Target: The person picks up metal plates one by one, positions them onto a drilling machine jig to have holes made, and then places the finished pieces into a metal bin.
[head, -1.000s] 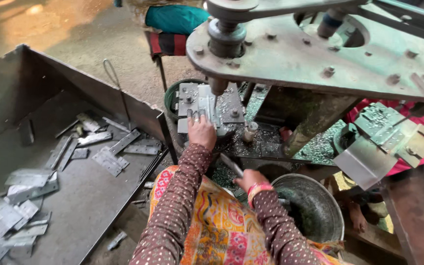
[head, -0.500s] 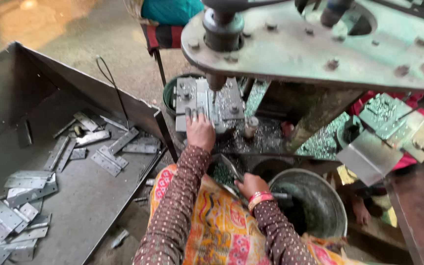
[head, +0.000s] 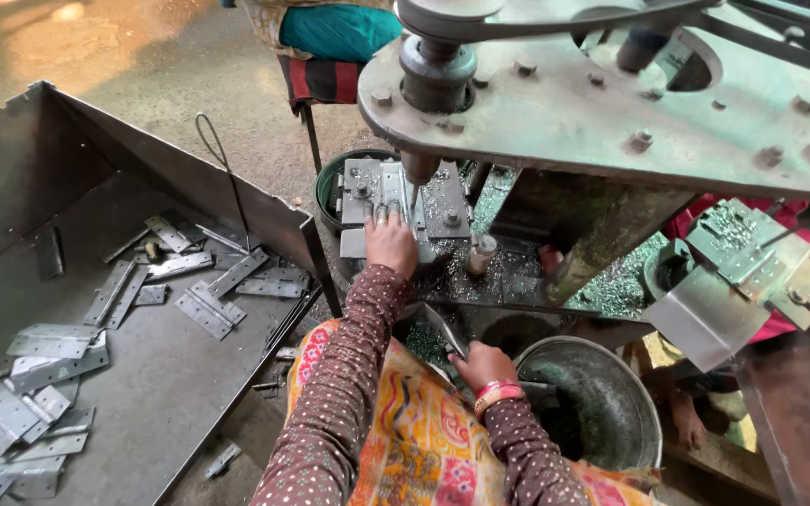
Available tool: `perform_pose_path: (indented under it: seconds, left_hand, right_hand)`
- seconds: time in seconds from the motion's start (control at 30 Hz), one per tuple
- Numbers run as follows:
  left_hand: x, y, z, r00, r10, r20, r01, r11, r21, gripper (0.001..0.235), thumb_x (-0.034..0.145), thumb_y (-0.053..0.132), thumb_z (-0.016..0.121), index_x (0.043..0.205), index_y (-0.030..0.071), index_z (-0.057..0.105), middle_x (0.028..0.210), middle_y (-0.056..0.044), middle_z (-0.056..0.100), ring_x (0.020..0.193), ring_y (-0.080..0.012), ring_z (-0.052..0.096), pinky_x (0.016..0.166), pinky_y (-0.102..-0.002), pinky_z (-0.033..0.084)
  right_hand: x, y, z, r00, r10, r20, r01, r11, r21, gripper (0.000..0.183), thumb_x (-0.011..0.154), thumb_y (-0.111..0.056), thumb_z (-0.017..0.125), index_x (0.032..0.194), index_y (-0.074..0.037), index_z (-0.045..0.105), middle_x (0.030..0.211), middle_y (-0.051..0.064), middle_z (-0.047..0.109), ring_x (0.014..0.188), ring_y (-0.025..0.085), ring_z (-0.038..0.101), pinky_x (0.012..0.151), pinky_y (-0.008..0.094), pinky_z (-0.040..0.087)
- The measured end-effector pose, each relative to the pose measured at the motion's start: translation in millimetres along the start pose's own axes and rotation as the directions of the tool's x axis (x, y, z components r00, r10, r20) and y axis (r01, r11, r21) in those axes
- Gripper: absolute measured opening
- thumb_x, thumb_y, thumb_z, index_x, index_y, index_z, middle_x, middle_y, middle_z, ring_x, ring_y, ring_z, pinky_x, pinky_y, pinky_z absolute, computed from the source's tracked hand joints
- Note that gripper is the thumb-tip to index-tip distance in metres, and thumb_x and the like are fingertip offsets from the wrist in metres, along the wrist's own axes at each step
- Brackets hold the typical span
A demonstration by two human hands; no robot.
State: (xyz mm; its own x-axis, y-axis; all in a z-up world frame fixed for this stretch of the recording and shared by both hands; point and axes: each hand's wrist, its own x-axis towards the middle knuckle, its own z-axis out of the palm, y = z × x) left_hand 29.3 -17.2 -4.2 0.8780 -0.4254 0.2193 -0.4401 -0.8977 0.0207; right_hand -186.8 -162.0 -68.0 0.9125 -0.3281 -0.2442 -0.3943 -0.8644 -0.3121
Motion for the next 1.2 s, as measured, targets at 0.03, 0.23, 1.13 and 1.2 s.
perform_pose_path:
  seconds: [0.03, 0.23, 1.13, 1.2]
  left_hand:
    - [-6.2, -1.8, -0.3, 1.0, -0.026, 0.008, 0.027, 0.999, -0.044, 0.024, 0.093, 0.017, 0.053, 0.094, 0.006, 0.074, 0.142, -0.017, 0.053, 0.134, -0.0317, 0.048, 0.117, -0.056, 0.02]
    - [-15.3, -1.4, -9.7, 0.999, -0.033, 0.029, 0.036, 0.994, -0.108, 0.028, 0.098, 0.017, 0.049, 0.11, 0.005, 0.071, 0.147, -0.014, 0.051, 0.14, -0.0299, 0.045, 0.122, -0.057, 0.018]
    - [-274.2, -213.4, 26.7, 0.705, -0.64, -0.305, 0.581, 0.768, -0.27, 0.035, 0.09, 0.046, 0.065, 0.105, 0.015, 0.072, 0.095, -0.008, 0.068, 0.079, -0.0305, 0.068, 0.074, -0.047, 0.049]
    - [-328.7, -263.9, 36.9, 0.664, -0.693, -0.283, 0.708, 0.704, -0.063, 0.043, 0.088, 0.047, 0.063, 0.115, 0.014, 0.068, 0.103, -0.01, 0.066, 0.081, -0.0329, 0.068, 0.076, -0.055, 0.046]
  right_hand:
    - [-0.6, 2.1, 5.5, 1.0, -0.014, -0.012, 0.014, 1.0, 0.004, 0.051, 0.085, -0.055, 0.07, 0.096, -0.006, 0.075, 0.091, 0.02, 0.073, 0.088, 0.04, 0.07, 0.078, 0.05, 0.054]
    - [24.1, -19.4, -37.2, 0.957, 0.127, 0.262, -0.099, 0.988, -0.117, 0.05, 0.089, -0.053, 0.067, 0.105, -0.006, 0.073, 0.093, 0.017, 0.075, 0.085, 0.034, 0.075, 0.079, 0.046, 0.057]
    - [32.8, 67.2, -14.0, 0.975, -0.123, -0.187, 0.095, 0.984, -0.148, 0.047, 0.103, -0.06, 0.057, 0.12, -0.018, 0.071, 0.079, 0.01, 0.077, 0.082, 0.036, 0.073, 0.078, 0.051, 0.055]
    - [38.7, 75.8, -7.5, 0.952, -0.169, -0.257, 0.104, 0.963, -0.249, 0.046, 0.108, -0.059, 0.061, 0.117, -0.015, 0.071, 0.078, 0.011, 0.076, 0.077, 0.033, 0.073, 0.079, 0.047, 0.057]
